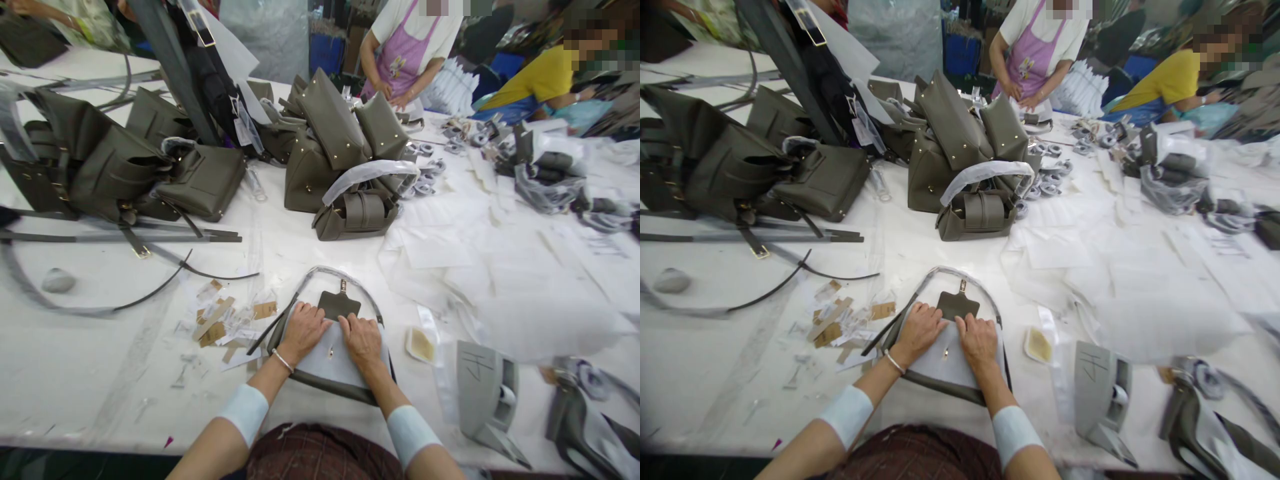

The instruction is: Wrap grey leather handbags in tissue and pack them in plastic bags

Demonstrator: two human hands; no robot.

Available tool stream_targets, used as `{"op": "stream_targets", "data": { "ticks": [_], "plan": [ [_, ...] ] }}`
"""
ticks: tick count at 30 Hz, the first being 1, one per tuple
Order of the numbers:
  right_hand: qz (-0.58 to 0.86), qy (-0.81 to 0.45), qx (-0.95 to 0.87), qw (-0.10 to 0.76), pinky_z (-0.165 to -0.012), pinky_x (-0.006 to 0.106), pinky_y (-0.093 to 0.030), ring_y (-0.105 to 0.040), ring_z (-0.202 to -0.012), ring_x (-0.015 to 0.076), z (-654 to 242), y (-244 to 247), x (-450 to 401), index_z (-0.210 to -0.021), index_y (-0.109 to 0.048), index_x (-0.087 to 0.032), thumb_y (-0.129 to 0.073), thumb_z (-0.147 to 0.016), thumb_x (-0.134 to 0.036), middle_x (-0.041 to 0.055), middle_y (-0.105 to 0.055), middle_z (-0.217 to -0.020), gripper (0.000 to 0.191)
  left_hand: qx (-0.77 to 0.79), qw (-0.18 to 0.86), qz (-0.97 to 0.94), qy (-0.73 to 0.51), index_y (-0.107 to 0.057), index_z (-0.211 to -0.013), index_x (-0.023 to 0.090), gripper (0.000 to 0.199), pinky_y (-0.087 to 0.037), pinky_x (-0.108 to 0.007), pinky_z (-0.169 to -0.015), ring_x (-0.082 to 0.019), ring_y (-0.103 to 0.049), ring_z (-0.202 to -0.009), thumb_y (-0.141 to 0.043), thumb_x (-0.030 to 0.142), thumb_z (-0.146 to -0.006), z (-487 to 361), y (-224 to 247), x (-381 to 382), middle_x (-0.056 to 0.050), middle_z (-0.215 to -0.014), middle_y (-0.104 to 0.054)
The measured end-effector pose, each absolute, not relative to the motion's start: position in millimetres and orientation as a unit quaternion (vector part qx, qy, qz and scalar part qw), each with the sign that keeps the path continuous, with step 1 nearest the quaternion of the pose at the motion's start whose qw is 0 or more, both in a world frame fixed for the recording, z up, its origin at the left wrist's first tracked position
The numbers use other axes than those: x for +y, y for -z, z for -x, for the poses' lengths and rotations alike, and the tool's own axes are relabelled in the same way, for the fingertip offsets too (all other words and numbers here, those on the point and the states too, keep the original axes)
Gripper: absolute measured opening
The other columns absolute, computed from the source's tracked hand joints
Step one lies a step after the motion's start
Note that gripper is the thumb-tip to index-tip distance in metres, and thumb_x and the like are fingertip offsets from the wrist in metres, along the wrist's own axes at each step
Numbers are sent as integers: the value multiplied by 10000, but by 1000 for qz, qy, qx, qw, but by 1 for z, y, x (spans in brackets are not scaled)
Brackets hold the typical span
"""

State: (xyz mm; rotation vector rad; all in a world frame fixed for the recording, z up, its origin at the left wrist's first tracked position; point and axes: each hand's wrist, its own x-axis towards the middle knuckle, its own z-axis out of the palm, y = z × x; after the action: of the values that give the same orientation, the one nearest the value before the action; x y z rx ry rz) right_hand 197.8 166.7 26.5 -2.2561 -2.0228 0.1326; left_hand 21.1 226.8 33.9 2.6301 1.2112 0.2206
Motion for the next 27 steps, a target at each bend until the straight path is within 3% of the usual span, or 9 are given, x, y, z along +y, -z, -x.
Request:
{"op": "stream_targets", "data": {
  "ticks": [2,4,7,9,11,14,19,23,27],
  "plan": [
    [753,-37,-653,71,-758,362,-386,-613,-698,214,-198,-24,167,-902,-617,-175,-385,-998,-481,74,-649,-695,396,415,119,-899,-70,-581,-900,179,266,-367,-429,-855,-257,-540,-883,-477,413,-971,-23,-34,228,-78,-844,-613],
    [756,-30,-642,123,-805,379,-414,-627,-867,255,-200,-22,169,-1121,-585,-141,-392,-983,-517,131,-683,-906,445,417,121,-898,-68,-584,-899,177,253,-364,-430,-857,-260,-542,-894,-497,406,-963,-24,-34,228,-82,-846,-616],
    [748,-27,-628,212,-943,442,-417,-520,-1184,309,-205,-20,173,-1403,-392,-131,-411,-959,-550,198,-576,-1275,611,417,121,-898,-71,-587,-897,175,237,-360,-430,-862,-262,-545,-901,-495,382,-965,-25,-34,229,-84,-842,-619],
    [740,-47,-623,250,-1014,484,-386,-440,-1286,320,-209,-20,177,-1477,-280,-126,-430,-943,-561,208,-488,-1389,705,417,121,-898,-71,-589,-899,174,230,-361,-427,-860,-261,-547,-896,-493,373,-966,-25,-35,228,-82,-839,-621],
    [729,-95,-618,277,-1035,496,-374,-448,-1281,310,-211,-22,181,-1495,-246,-127,-449,-934,-547,195,-504,-1373,730,417,121,-898,-73,-590,-900,171,232,-363,-429,-859,-261,-548,-895,-488,368,-968,-25,-37,228,-84,-841,-621],
    [716,-175,-592,325,-983,444,-425,-569,-1079,251,-210,-29,182,-1483,-283,-166,-465,-935,-484,111,-624,-1133,659,418,127,-896,-84,-595,-897,164,251,-371,-436,-864,-265,-548,-900,-472,369,-973,-25,-38,227,-93,-838,-618],
    [658,-201,-654,314,-862,373,-444,-562,-876,208,-204,-44,166,-1252,-591,-232,-434,-961,-373,46,-612,-885,359,417,129,-892,-113,-610,-936,166,229,-389,-451,-926,-255,-547,-925,-464,339,-972,-23,-33,225,-87,-875,-618],
    [613,-185,-724,257,-844,391,-430,-549,-878,219,-205,-56,153,-1101,-683,-232,-453,-962,-362,65,-614,-889,298,440,143,-872,-161,-587,-893,180,166,-374,-458,-1040,-234,-552,-943,-428,157,-936,-21,-24,224,-76,-897,-601],
    [555,-189,-781,214,-949,429,-432,-547,-1081,248,-208,-67,144,-1141,-675,-252,-521,-936,-367,99,-628,-1148,281,478,177,-833,-215,-540,-1014,182,256,-429,-462,-1018,-229,-554,-996,-366,47,-883,-17,-17,225,-87,-977,-594]
  ]
}}
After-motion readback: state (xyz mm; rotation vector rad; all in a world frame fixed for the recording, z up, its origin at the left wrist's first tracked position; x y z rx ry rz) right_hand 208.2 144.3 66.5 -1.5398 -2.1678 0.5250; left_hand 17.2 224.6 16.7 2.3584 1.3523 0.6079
